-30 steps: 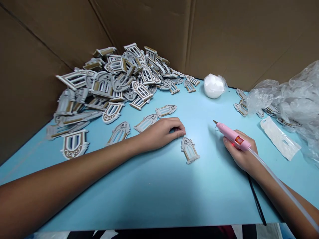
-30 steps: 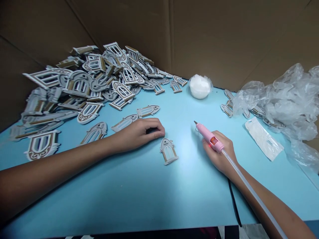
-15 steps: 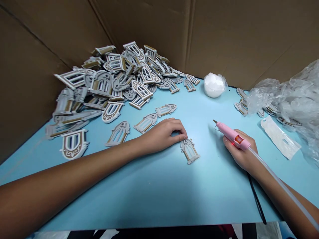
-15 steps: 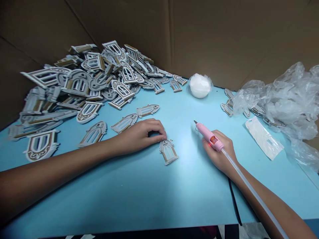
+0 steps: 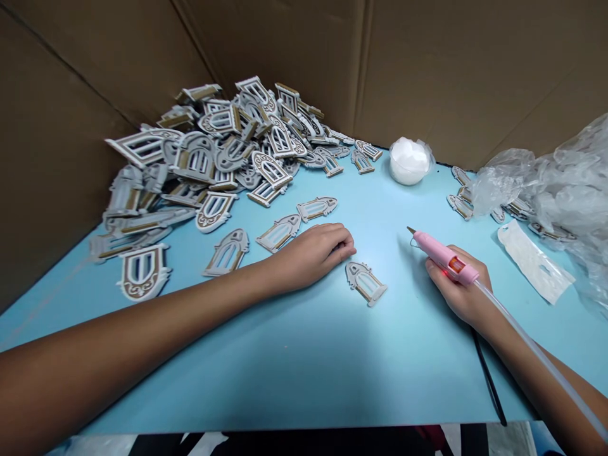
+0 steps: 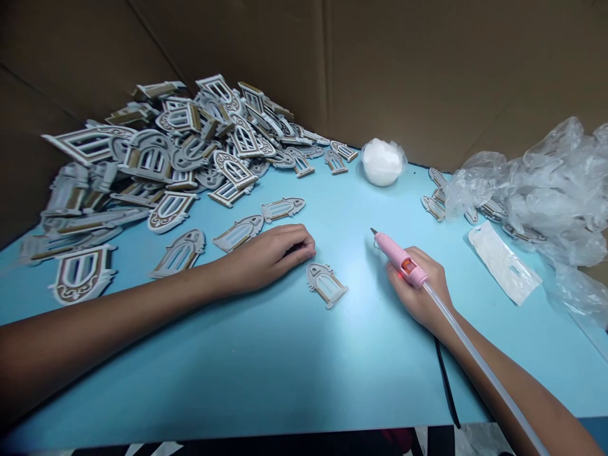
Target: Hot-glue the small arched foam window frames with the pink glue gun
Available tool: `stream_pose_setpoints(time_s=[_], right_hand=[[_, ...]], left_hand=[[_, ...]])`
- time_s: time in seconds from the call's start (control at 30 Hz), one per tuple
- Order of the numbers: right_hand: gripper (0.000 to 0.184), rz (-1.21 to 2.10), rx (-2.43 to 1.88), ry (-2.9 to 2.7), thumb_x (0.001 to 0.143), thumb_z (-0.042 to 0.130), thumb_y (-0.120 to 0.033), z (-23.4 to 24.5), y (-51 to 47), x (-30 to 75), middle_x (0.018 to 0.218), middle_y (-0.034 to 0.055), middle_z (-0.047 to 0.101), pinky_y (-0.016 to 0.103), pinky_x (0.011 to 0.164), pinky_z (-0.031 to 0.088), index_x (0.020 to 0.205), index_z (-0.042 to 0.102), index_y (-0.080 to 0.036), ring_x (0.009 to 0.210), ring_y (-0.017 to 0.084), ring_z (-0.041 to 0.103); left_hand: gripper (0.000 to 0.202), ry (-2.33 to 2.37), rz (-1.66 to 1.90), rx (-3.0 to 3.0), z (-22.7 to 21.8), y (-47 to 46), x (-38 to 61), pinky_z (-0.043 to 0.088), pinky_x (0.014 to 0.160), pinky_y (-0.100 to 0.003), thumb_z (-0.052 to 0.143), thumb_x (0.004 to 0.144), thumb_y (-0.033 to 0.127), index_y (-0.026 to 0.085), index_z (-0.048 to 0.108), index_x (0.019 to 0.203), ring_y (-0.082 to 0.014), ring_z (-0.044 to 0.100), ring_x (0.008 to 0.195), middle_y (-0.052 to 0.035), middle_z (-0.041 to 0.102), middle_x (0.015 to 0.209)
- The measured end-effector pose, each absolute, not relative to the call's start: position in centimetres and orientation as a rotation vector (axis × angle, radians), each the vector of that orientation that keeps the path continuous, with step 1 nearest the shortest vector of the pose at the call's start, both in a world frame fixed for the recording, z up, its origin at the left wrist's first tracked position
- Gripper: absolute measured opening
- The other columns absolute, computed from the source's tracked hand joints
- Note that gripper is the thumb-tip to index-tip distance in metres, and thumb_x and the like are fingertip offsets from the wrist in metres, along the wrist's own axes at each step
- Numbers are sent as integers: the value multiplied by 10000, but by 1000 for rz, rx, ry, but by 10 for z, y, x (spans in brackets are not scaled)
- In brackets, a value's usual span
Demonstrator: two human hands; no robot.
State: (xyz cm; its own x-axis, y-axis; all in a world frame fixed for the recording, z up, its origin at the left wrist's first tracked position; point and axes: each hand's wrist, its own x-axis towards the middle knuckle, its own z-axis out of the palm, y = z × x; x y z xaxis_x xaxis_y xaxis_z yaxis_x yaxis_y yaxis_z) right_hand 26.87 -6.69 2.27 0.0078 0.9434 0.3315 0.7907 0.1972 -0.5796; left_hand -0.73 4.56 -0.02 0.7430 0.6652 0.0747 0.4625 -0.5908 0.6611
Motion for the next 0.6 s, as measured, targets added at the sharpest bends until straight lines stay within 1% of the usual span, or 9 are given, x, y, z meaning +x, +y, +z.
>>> stream_pose_setpoints(time_s=[0.07, 0.17, 0.27, 0.37, 0.47, 0.53, 0.6], right_hand=[[269, 299, -1622, -1807, 900, 608, -263, 23, -67, 268, 606, -37, 474, 294, 522, 361, 682, 451, -243, 509, 129, 443], [282, 307, -1638, -1808, 902, 610, -275, 24, -67, 268, 589, -42, 445, 295, 520, 353, 672, 450, -243, 500, 126, 420], [277, 304, -1653, -1808, 907, 606, -291, 24, -67, 268, 586, -44, 433, 295, 519, 350, 679, 456, -243, 499, 126, 414], [292, 300, -1657, -1808, 913, 603, -301, 24, -67, 269, 582, -49, 414, 292, 518, 349, 677, 440, -244, 497, 124, 401], [295, 300, -1653, -1812, 916, 600, -298, 24, -67, 269, 589, -48, 418, 290, 520, 351, 678, 434, -244, 501, 123, 404], [288, 300, -1647, -1816, 916, 595, -292, 24, -67, 269, 601, -42, 441, 291, 525, 356, 682, 435, -243, 511, 125, 424], [269, 302, -1644, -1826, 918, 590, -287, 24, -67, 269, 607, -37, 462, 292, 529, 359, 691, 452, -243, 518, 129, 438]], left_hand=[[311, 912, 437, 2241, 1, 46, -8, 468, 776, -343, 403, 1007, 437, 208, 570, 879, -231, 626, 850, -60, 683, 907], [308, 989, 472, 2133, 2, 48, -9, 447, 721, -321, 414, 995, 457, 214, 558, 874, -213, 613, 780, -30, 670, 830], [289, 1006, 536, 2058, 3, 48, -10, 424, 695, -302, 427, 983, 440, 213, 553, 858, -187, 583, 712, -1, 640, 754], [275, 1011, 585, 2023, 3, 48, -10, 410, 687, -292, 414, 995, 412, 212, 530, 848, -171, 562, 684, 14, 618, 724], [263, 1007, 614, 2003, 2, 48, -10, 409, 690, -291, 407, 1010, 397, 210, 526, 868, -169, 561, 689, 16, 615, 729], [247, 989, 616, 2003, 0, 48, -9, 415, 696, -295, 442, 1001, 396, 204, 567, 909, -176, 573, 715, 6, 634, 767], [248, 938, 595, 2040, -2, 49, -9, 430, 722, -302, 489, 986, 401, 199, 630, 955, -188, 601, 783, -16, 667, 852]])
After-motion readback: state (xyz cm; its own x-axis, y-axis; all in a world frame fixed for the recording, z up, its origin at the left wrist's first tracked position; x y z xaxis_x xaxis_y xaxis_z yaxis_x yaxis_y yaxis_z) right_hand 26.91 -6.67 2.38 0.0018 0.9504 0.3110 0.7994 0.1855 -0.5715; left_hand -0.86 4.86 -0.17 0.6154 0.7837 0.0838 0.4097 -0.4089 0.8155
